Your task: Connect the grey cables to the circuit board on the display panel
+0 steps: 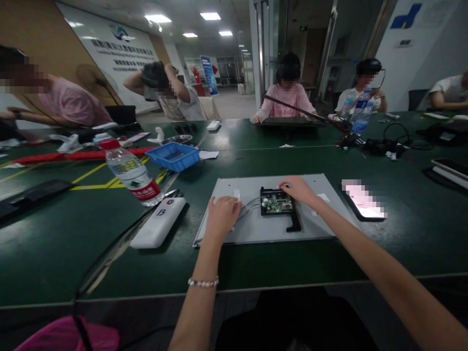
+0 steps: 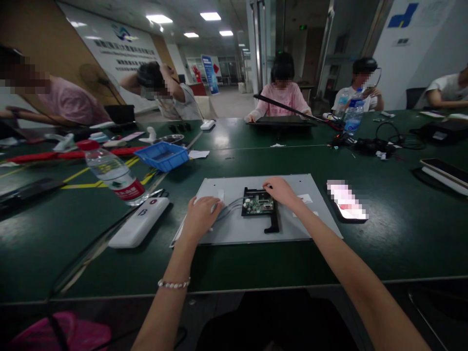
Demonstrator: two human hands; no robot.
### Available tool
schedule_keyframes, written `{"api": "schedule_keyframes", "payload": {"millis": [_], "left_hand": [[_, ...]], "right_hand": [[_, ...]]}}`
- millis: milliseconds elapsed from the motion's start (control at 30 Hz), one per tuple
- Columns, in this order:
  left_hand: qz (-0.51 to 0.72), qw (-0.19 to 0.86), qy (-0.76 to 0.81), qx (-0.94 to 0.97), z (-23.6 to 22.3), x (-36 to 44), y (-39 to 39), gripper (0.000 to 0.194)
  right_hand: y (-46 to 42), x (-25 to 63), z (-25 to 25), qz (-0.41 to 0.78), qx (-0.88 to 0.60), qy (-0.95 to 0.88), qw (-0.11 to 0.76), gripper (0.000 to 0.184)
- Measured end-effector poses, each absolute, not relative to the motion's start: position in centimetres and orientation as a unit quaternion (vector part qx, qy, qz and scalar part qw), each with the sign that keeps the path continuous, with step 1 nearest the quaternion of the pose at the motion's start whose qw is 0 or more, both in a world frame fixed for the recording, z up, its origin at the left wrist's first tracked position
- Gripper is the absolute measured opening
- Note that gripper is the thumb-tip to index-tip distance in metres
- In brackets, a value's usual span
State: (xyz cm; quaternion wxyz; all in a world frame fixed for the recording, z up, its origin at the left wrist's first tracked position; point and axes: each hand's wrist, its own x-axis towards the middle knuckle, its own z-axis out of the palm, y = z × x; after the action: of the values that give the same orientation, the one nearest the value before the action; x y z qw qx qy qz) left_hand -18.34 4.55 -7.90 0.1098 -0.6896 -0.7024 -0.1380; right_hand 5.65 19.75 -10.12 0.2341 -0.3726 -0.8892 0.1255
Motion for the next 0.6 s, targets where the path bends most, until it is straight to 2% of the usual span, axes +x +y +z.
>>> {"api": "schedule_keyframes", "payload": {"millis": [167, 367, 467, 600], "left_hand": [[-0.163, 0.137, -0.697, -0.685, -7.7, -18.2, 4.3, 0.029], [-0.168, 0.135, -0.697, -0.684, -7.9, -18.2, 4.6, 0.031], [-0.143, 0.103, -0.677, -0.715, -8.3, -18.4, 4.6, 0.037], [-0.111, 0.066, -0.672, -0.73, -8.6, -18.5, 4.6, 0.04]], "right_hand": [[20.4, 8.5, -9.7, 0.056, -0.435, -0.854, 0.281, 0.025], [20.5, 12.3, -11.1, 0.096, -0.433, -0.874, 0.196, 0.03], [20.2, 12.6, -11.6, 0.123, -0.443, -0.853, 0.248, 0.037], [19.6, 12.9, -11.6, 0.153, -0.461, -0.827, 0.282, 0.034]]}}
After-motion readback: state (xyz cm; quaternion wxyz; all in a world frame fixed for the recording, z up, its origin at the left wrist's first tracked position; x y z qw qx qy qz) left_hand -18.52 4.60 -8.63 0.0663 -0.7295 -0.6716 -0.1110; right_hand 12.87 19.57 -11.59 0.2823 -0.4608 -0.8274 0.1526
